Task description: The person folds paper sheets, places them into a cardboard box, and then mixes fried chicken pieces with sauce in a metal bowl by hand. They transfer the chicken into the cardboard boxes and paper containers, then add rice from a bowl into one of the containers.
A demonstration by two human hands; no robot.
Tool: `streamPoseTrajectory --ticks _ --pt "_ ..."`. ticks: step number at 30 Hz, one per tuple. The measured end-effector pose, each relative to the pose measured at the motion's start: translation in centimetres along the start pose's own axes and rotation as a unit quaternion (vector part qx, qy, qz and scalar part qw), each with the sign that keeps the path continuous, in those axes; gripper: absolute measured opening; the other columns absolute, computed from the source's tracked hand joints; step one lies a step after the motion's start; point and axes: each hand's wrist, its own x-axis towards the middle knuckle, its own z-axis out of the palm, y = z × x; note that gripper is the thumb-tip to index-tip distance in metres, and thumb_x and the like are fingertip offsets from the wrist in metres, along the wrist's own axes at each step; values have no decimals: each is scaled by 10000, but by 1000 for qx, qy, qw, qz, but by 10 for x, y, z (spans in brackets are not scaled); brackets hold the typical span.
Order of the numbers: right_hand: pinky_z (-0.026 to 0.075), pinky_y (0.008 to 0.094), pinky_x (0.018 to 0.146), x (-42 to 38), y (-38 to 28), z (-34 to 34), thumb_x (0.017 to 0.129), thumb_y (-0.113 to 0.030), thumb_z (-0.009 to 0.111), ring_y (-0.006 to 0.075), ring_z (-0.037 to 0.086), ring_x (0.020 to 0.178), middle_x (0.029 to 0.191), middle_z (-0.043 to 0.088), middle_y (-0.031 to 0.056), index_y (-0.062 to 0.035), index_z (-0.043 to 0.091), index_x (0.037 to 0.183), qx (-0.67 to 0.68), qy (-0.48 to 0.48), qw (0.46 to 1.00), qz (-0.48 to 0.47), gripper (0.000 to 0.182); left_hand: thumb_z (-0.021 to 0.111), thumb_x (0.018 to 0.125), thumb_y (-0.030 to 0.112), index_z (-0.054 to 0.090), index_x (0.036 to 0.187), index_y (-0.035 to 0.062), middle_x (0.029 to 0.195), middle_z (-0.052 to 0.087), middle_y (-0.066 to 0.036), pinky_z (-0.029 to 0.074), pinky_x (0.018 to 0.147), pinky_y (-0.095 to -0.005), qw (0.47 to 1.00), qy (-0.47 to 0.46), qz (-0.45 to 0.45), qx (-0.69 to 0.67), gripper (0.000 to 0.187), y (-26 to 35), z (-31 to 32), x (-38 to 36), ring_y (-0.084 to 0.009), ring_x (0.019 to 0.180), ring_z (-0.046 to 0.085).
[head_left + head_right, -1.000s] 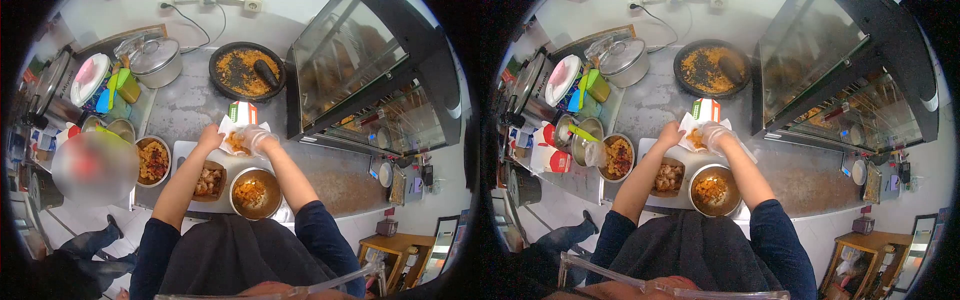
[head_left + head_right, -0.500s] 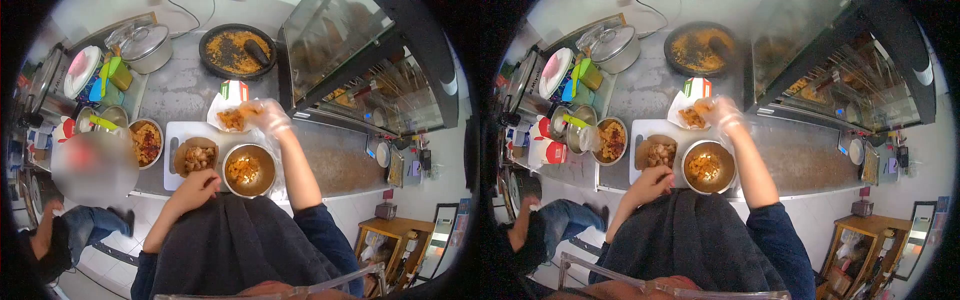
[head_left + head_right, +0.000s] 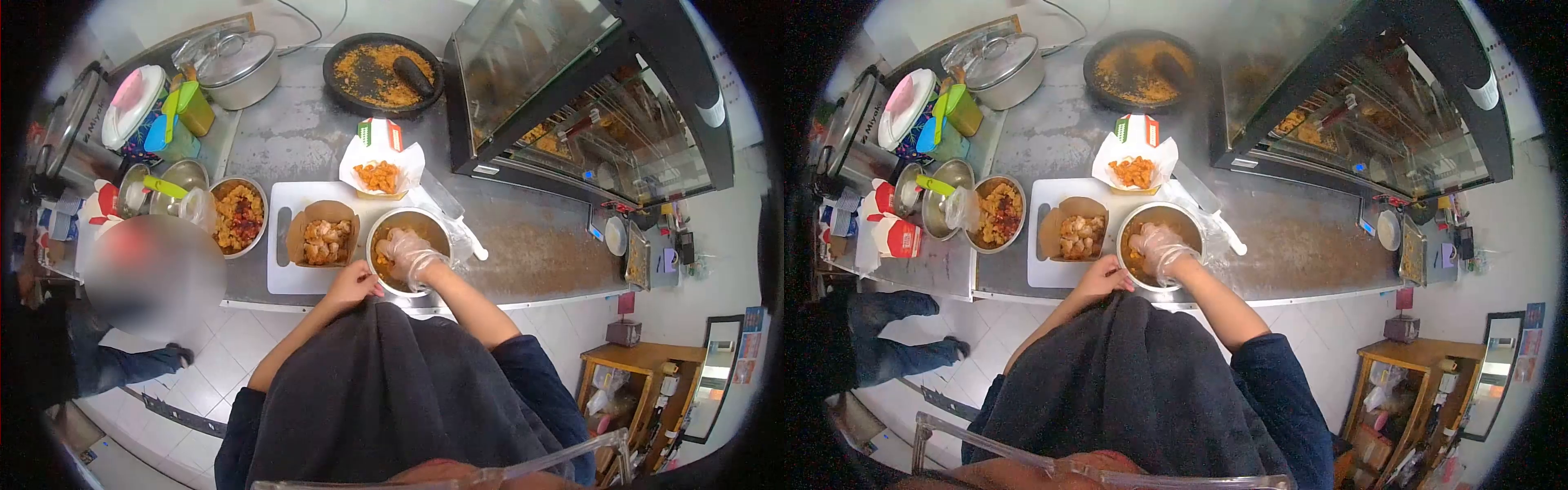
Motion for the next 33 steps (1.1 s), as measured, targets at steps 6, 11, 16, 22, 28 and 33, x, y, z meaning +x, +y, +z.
streamPoseTrajectory --ticks 6,11,16,22,28,33 --pt "468 334 840 -15 33 -7 600 -57 701 261 575 971 986 597 140 -116 596 1019 214 164 962 -51 436 447 933 26 434 1006 -29 856 603 -163 547 683 -340 1000 -19 3 -2 92 -10 2 1 -237 741 645" --pt "445 281 851 -37 40 -53 618 -48 685 182 549 991 1025 593 28 -114 592 1041 498 81 862 60 437 465 930 40 449 1012 -37 836 602 -163 545 674 -330 1000 -10 8 -13 114 -12 2 -1 -228 730 643" --pt "467 316 855 -15 25 -126 629 -89 686 218 577 989 1061 601 44 -110 585 1085 621 64 781 -18 467 519 921 92 464 1026 -44 829 606 -148 539 678 -315 1000 14 1 6 181 1 4 -14 -207 726 639" --pt "496 351 775 96 15 -149 644 -186 707 301 612 873 958 633 173 -154 569 1153 59 33 998 18 529 552 911 120 469 1044 -28 849 613 -136 528 689 -304 997 5 35 62 215 0 -1 -23 -188 734 630" --pt "511 341 771 135 44 -123 711 -132 665 243 646 855 984 669 129 -116 652 1075 128 -87 987 43 365 557 908 116 476 1036 -11 860 614 -112 533 684 -305 995 -10 57 87 197 -11 -7 -22 -168 792 623" --pt "492 358 821 129 53 -116 788 -153 590 279 633 914 1003 657 126 -219 663 1076 49 47 994 82 304 561 906 112 482 1016 -21 852 614 -103 530 678 -295 998 -2 17 67 190 4 4 -19 -159 774 624"
